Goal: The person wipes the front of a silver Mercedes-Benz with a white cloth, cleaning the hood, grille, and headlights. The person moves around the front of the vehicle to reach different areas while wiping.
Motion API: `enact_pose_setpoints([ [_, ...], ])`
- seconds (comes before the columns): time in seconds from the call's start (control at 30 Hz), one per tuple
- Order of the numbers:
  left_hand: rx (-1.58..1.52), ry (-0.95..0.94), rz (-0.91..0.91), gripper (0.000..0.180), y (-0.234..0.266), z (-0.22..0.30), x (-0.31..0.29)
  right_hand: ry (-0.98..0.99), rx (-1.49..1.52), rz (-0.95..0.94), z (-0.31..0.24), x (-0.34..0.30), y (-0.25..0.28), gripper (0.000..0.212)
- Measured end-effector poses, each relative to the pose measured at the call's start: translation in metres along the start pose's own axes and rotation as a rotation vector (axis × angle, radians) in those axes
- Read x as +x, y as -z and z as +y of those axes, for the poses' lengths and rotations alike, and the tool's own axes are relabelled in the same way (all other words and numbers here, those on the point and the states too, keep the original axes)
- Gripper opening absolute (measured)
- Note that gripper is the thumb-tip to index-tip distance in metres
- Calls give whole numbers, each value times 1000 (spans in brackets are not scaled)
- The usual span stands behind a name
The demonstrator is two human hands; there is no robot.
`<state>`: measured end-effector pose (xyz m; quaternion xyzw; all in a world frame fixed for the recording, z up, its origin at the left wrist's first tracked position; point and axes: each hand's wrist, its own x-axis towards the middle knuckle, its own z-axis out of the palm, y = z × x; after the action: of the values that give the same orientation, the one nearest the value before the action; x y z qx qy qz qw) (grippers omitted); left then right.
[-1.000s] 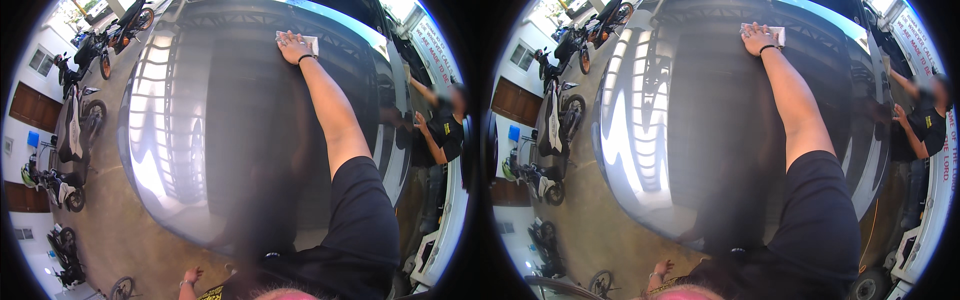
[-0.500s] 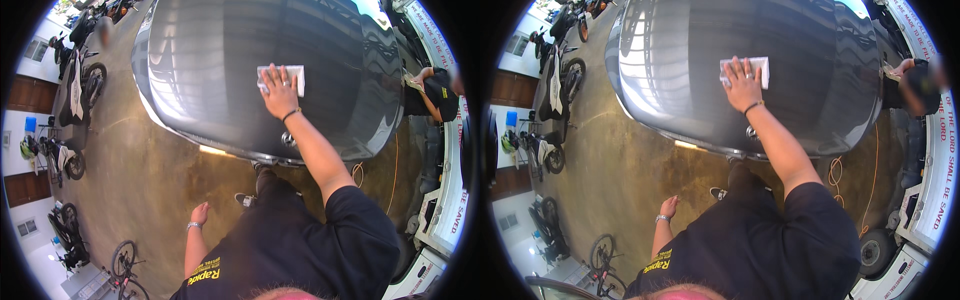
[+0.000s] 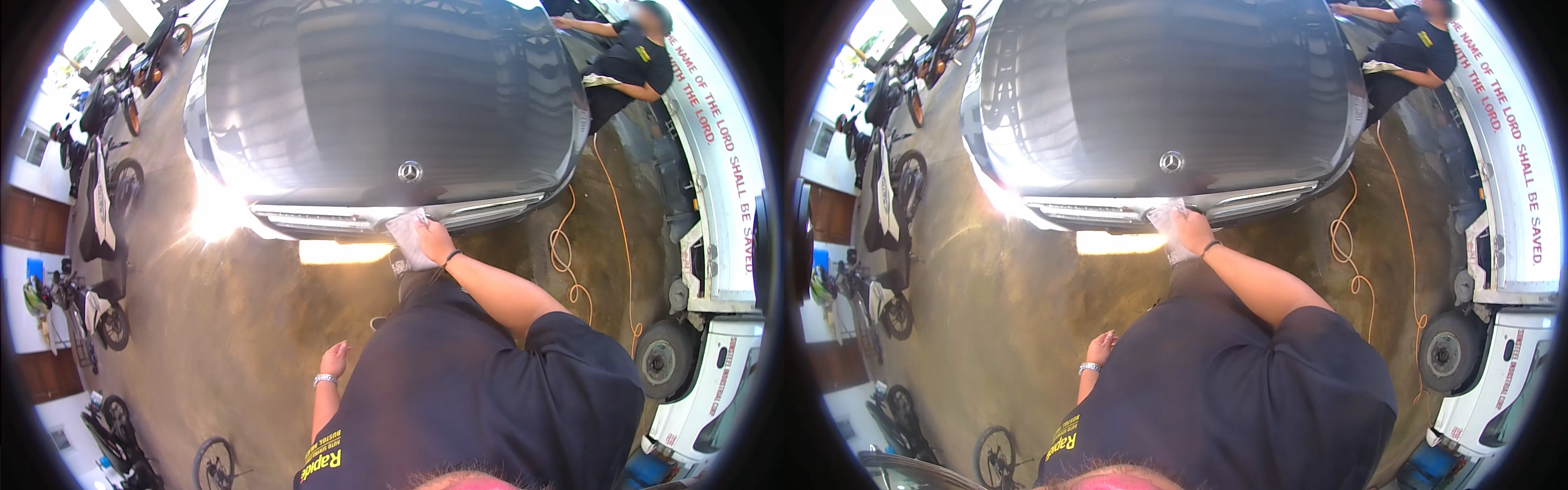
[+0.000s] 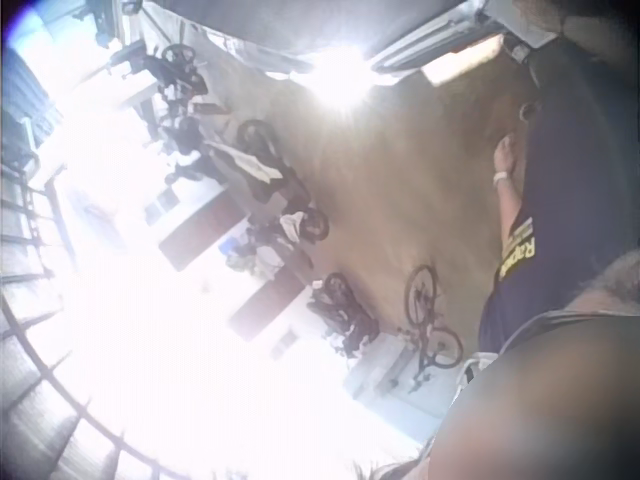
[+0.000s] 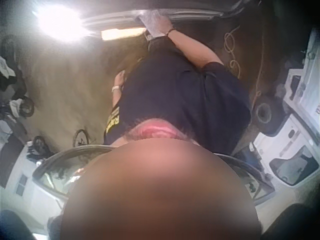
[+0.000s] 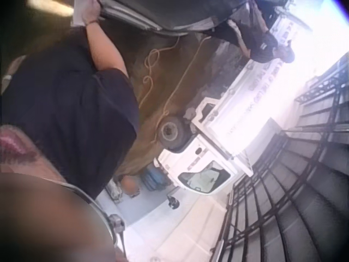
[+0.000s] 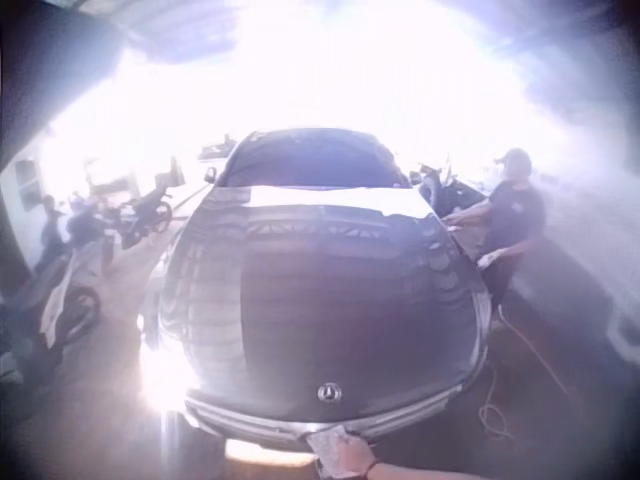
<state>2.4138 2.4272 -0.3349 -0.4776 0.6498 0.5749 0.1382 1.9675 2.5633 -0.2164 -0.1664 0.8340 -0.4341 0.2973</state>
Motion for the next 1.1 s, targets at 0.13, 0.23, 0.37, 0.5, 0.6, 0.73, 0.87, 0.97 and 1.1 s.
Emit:
enact_pose_setpoints([
  [0.13, 31, -54, 65, 44, 10, 17, 16, -408, 1249, -192, 18, -7, 57, 42],
  [0.23, 45, -46, 5, 44, 18, 38, 30, -100, 1357, -126, 6, 21, 137, 36],
  [0.37, 191, -133, 93, 43, 29, 69, 42, 194, 1272, 180, -34, 106, 269, 33],
  [0.5, 80, -109, 161, 42, 34, 104, 45, 270, 429, 666, -80, 225, 390, 38],
  [0.6, 188, 33, 184, 42, 25, 130, 46, 631, -294, 894, -110, 321, 434, 52],
  [0.73, 264, 154, 125, 43, -10, 163, 62, 227, -642, 594, -137, 410, 409, 60],
  [0.87, 194, 84, 86, 43, -44, 186, 76, 229, -918, 412, -120, 394, 341, 66],
  [0.97, 96, 100, 59, 43, -55, 189, 78, 351, -946, 430, -95, 322, 285, 59],
  [1.1, 233, 69, -77, 41, -48, 169, 84, 476, -744, 442, -47, 173, 211, 67],
])
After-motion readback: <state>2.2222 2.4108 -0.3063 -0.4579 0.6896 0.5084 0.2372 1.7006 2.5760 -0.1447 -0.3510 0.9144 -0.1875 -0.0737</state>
